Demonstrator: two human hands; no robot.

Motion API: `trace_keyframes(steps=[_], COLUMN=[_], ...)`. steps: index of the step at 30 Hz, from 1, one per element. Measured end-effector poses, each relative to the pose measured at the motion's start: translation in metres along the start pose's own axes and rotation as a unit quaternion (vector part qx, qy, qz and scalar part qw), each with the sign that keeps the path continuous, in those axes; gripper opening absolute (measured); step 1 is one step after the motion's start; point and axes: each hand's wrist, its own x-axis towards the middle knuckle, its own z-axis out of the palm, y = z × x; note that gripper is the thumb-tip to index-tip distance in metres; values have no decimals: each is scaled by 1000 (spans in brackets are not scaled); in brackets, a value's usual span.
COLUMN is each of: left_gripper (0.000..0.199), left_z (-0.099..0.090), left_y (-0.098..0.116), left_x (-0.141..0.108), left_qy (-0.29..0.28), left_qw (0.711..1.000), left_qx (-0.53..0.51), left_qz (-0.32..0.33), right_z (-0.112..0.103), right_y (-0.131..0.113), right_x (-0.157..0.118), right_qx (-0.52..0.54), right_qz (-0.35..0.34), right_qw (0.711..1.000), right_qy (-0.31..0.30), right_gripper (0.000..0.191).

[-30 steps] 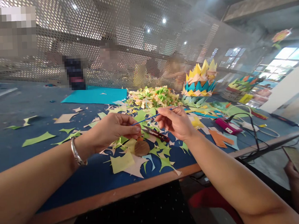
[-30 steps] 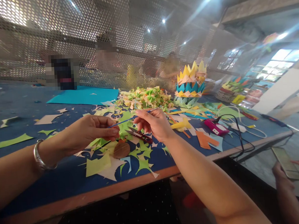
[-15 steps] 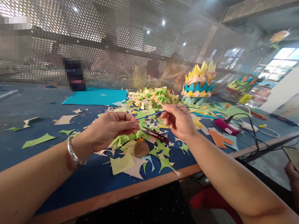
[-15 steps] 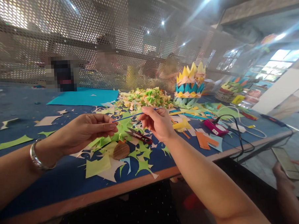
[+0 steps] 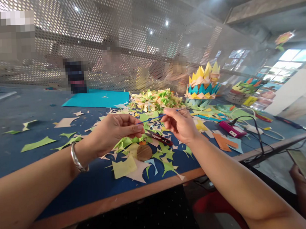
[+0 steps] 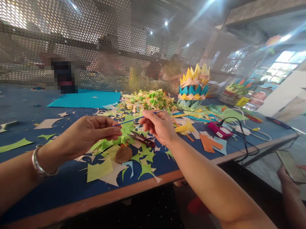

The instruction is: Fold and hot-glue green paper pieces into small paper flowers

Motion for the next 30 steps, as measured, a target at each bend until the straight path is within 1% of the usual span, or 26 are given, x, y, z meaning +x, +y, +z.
trace_keyframes(steps=[3,7,12,17,20,23,26,30], left_gripper=[24,19,18,17,15,20,29,29], left_z=[1,2,5,4,3,2,1,-1], left_y=[-1,0,1,3,5,8,10,9], left_x=[-1,-2,-3,-4,-6,-7,-5,-3], left_qy=[5,9,-2,1,-15,-26,-14,-14], left_qw=[1000,1000,1000,1000,1000,999,998,997], left_qx=[11,15,13,7,7,-7,-46,-53], left_qz=[9,2,-4,-8,-5,-17,-43,-51], right_z=[1,1,0,0,0,1,1,2], right_y=[-1,-1,0,1,1,0,0,-1], right_x=[0,-1,0,0,0,0,-1,-2], right_qx=[6,19,0,7,5,-2,1,13], right_qz=[-1,-1,4,-4,-5,-2,-1,-9], right_qw=[1000,1000,1000,1000,1000,1000,1000,1000], right_qy=[-5,-3,-3,-8,-11,-8,-6,-13], right_gripper=[36,34,36,36,36,36,36,35])
